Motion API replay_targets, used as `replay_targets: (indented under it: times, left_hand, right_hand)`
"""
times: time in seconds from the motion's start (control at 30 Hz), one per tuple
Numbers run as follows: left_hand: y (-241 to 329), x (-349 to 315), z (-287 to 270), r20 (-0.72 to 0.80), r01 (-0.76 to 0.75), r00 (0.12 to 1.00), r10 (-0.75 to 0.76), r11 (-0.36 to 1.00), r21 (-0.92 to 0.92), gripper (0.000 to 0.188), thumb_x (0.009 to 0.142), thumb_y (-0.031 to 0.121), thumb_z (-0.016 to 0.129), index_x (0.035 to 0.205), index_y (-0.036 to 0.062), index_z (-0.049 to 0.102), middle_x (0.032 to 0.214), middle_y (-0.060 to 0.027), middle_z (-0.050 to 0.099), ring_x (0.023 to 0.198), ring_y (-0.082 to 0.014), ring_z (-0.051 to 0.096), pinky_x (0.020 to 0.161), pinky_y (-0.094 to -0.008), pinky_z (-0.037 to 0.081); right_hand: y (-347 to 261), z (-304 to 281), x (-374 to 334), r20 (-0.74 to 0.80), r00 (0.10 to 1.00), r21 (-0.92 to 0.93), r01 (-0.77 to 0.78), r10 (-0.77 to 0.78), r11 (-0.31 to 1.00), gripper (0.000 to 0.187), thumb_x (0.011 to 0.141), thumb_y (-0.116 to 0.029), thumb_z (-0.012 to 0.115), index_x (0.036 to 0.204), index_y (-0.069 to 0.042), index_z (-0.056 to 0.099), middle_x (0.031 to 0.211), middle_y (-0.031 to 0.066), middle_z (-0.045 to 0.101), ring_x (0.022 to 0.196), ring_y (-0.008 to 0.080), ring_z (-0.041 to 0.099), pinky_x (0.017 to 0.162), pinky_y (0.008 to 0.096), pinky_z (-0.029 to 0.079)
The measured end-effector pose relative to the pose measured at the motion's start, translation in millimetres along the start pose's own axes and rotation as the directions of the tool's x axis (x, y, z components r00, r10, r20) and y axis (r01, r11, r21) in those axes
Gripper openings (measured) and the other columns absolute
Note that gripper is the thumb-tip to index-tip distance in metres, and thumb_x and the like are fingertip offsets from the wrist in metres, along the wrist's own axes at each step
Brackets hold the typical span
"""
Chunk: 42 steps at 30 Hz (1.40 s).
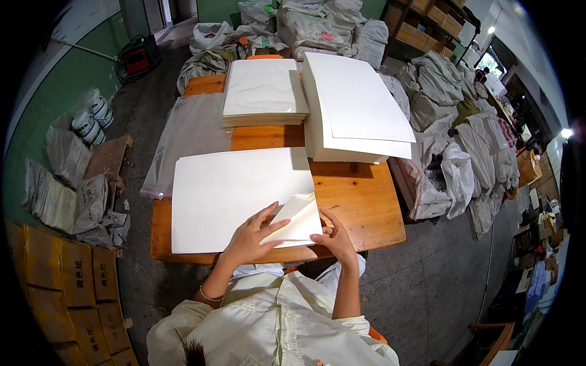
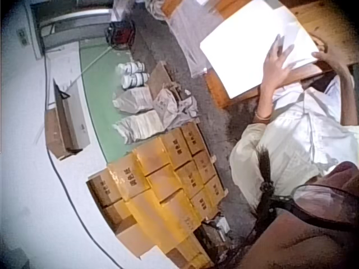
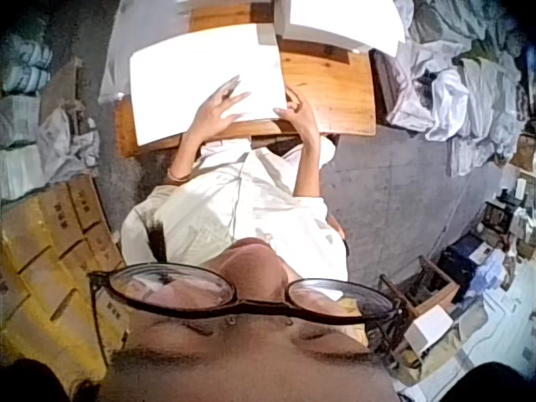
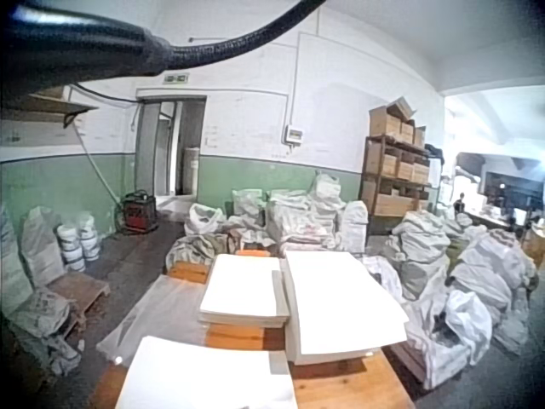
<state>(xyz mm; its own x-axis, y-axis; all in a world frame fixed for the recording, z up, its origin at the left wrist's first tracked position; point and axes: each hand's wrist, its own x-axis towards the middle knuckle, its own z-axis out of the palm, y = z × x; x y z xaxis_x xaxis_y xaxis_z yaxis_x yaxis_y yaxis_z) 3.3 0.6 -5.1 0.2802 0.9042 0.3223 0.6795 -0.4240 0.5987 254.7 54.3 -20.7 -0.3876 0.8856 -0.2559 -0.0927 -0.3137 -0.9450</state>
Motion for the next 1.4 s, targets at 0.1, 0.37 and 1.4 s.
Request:
replay_targets:
  times: [0.1,0.37,1.4]
  left_hand:
    - [-7.4,-3.5,6.9,-0.074,0.038,0.996,-0.040,0.999,-0.032,0.052,0.080,0.011,0.066,0.129,0.0251,0.056,0.144,-0.0101,0.037,0.113,-0.0251,0.056,0.096,-0.0365,0.048]
    - [2.1,-0.4,-0.7,0.051,0.010,0.999,-0.009,1.000,-0.019,0.053,0.076,0.020,0.073,0.127,0.0270,0.059,0.146,-0.0109,0.035,0.123,-0.0296,0.049,0.098,-0.0388,0.047]
    - [1.0,-1.4,-0.7,-0.001,-0.041,0.999,0.041,0.999,-0.012,0.048,0.068,0.026,0.080,0.114,0.0216,0.067,0.141,-0.0102,0.041,0.117,-0.0288,0.054,0.094,-0.0383,0.050]
  right_hand:
    - [-6.4,1.7,-4.1,0.025,1.000,0.027,0.002,-0.003,1.000,0.082,0.075,0.004,0.074,0.143,0.002,0.029,0.081,0.0057,0.066,0.076,0.0090,0.062,0.068,0.0191,0.047]
    - [4.1,-4.4,1.0,0.001,1.000,-0.032,0.002,-0.002,0.999,0.082,0.074,0.002,0.075,0.143,0.001,0.031,0.077,0.0051,0.066,0.069,0.0084,0.061,0.066,0.0206,0.049]
    - [8.8,0.2,3.3,-0.075,0.997,-0.055,0.004,-0.008,0.998,0.082,0.076,-0.001,0.076,0.143,0.001,0.029,0.071,0.0017,0.061,0.064,0.0063,0.055,0.060,0.0193,0.043]
